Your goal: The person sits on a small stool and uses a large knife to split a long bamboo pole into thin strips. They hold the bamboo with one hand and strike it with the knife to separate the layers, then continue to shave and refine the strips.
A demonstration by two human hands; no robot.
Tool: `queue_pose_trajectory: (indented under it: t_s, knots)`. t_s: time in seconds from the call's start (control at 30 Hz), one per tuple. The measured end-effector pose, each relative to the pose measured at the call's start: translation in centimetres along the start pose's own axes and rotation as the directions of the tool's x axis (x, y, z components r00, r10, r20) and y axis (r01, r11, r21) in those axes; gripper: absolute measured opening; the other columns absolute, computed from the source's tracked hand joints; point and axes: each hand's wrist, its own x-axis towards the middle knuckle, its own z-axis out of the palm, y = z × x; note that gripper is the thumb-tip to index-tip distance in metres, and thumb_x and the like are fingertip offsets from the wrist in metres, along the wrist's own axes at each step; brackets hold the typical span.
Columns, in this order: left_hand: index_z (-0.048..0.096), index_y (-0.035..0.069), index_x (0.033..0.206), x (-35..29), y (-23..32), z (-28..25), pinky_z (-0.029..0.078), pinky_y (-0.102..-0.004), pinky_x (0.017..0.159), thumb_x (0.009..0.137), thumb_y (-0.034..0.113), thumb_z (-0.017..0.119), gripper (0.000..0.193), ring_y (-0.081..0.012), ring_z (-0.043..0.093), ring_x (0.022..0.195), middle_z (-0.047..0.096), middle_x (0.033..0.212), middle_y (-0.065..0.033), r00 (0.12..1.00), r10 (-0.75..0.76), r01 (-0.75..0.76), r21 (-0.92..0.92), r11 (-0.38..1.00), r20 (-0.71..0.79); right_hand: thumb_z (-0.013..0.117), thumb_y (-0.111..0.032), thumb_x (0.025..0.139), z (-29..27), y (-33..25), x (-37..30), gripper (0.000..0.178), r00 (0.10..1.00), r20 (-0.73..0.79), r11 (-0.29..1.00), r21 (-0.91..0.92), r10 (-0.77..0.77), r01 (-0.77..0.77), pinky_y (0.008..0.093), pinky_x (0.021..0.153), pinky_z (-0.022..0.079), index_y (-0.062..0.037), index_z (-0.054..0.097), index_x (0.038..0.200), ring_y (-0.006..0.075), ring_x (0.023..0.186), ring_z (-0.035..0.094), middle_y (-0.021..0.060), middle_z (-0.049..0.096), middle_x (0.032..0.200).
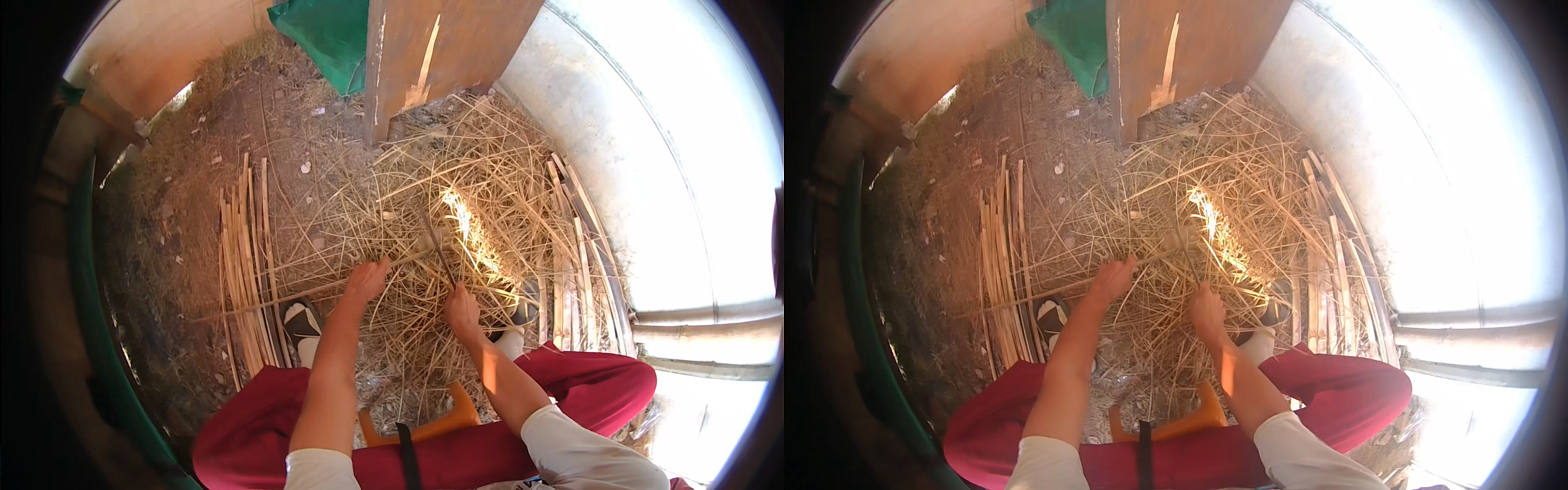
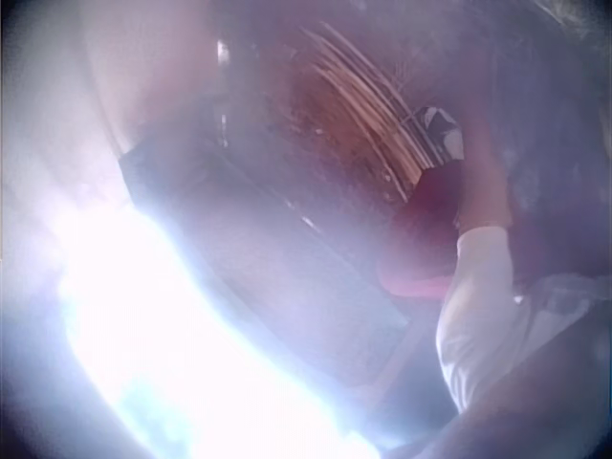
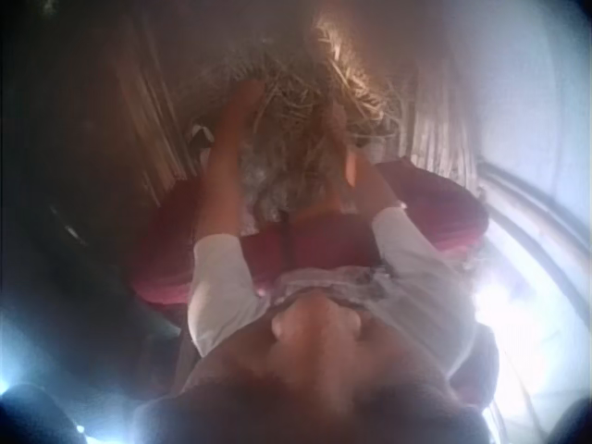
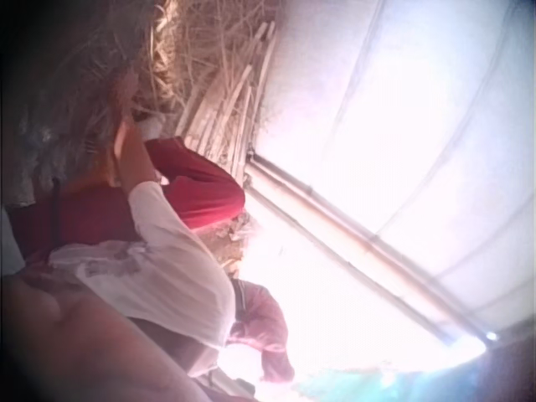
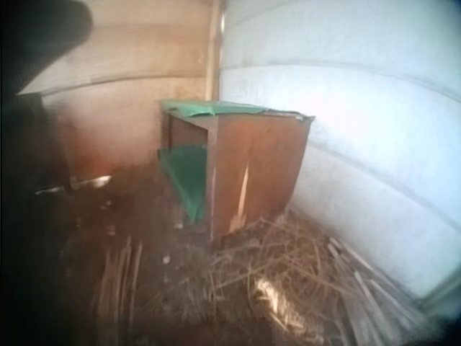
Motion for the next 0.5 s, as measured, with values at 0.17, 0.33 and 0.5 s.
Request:
queue_pose_trajectory:
  t_s: [0.17, 0.33, 0.5]
  knots:
    - [0.053, 0.003, 0.109, 0.2, 0.5, -1.2, 0.047, -0.0434, 0.054, 0.099, 0.008, 0.048, 0.012, -0.0276, 0.057, 0.053, 0.059, 0.062, -0.0143, 0.999, -0.015, 0.016, -0.042, 0.999, 0.040, 0.048, -0.031, 0.102, -1.1, 0.4, 1.1, 0.038, 0.993, 0.116, 0.992, 0.124, -0.015, 0.001, 0.0491, 0.050, 0.042, 0.0036, 0.058, 0.092, 0.0405, 0.054, 0.058, 0.0237, 0.060, 0.064]
    - [0.052, 0.005, 0.109, -0.1, 0.8, -1.4, 0.051, -0.0477, 0.064, 0.099, 0.010, 0.049, 0.011, -0.0294, 0.057, 0.054, 0.059, 0.064, -0.0150, 1.000, -0.023, 0.022, -0.082, 0.996, -0.007, 0.051, -0.035, 0.101, -4.3, -0.7, 2.3, 0.044, 0.959, 0.282, 0.959, 0.263, 0.028, -0.105, 0.0433, 0.048, 0.042, 0.0032, 0.062, 0.082, 0.0329, 0.050, 0.057, 0.0187, 0.058, 0.058]
    - [0.051, 0.006, 0.110, 0.2, 0.7, 1.1, 0.055, -0.0473, 0.070, 0.099, 0.011, 0.049, 0.011, -0.0305, 0.064, 0.060, 0.063, 0.072, -0.0157, 0.990, -0.010, 0.020, 0.075, 0.997, -0.137, 0.039, -0.042, 0.104, -6.2, -2.3, 3.9, 0.058, 0.950, 0.119, 0.955, -0.029, -0.290, 0.295, 0.0464, 0.054, 0.046, 0.0046, 0.063, 0.079, 0.0377, 0.058, 0.060, 0.0241, 0.060, 0.064]
